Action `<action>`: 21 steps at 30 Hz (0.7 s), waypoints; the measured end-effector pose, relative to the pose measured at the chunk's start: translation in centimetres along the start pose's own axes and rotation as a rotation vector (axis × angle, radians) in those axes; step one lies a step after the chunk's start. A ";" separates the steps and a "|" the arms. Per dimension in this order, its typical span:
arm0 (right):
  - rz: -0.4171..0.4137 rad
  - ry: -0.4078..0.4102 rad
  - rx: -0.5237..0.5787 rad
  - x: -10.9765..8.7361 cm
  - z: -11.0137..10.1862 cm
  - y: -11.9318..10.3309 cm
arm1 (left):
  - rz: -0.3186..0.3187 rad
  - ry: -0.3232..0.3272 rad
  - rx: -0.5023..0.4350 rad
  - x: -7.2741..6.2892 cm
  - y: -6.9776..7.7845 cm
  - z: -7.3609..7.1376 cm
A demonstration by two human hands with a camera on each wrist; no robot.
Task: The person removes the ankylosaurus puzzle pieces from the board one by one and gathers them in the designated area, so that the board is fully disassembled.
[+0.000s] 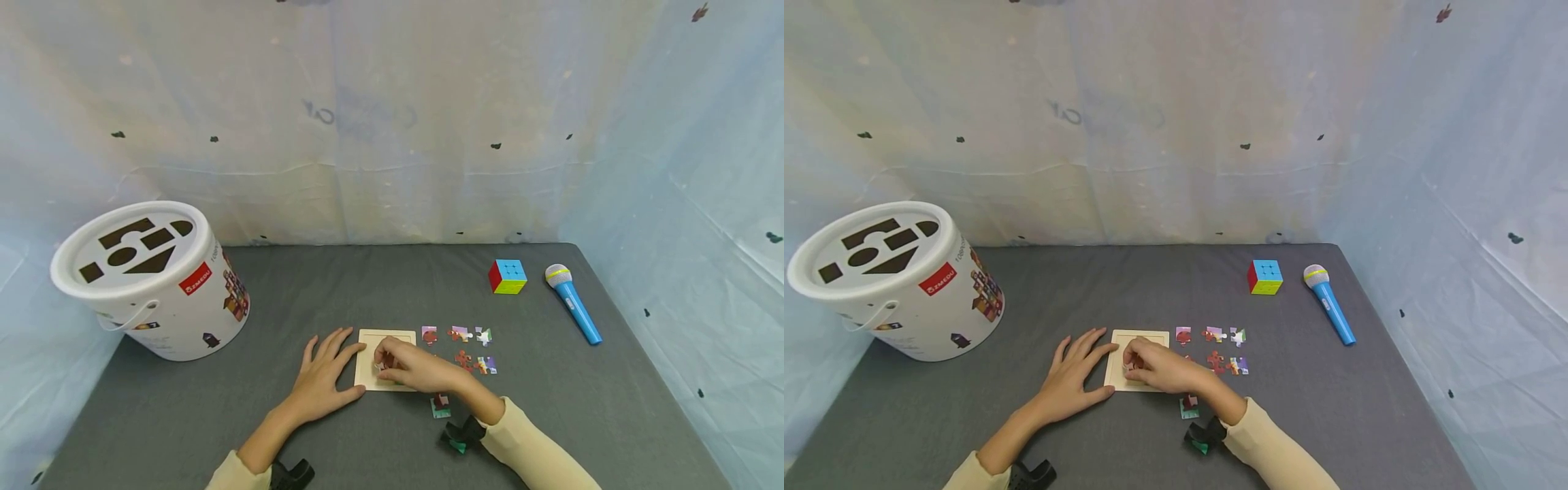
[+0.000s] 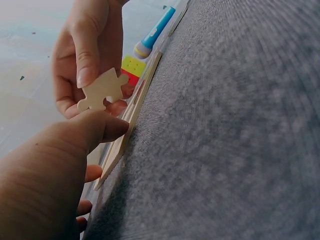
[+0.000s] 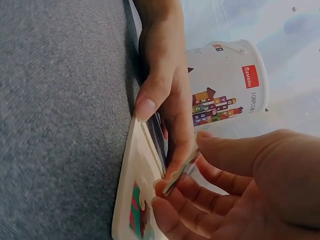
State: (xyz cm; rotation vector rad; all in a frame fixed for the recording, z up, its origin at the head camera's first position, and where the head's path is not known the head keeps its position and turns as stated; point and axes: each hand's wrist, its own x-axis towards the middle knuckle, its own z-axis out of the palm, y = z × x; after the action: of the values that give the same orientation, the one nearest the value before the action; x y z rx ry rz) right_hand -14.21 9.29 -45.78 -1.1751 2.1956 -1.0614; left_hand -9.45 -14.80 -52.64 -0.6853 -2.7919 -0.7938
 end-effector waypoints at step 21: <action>0.058 0.250 0.099 -4.9 -1.5 1.3 | 0.003 0.008 0.011 -0.1 0.1 0.0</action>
State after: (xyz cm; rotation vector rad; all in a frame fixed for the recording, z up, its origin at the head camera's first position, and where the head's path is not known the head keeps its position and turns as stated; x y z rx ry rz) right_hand -13.23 14.49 -45.78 -0.9750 2.3164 -1.3376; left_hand -9.34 -14.79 -52.65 -0.6829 -2.7851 -0.7787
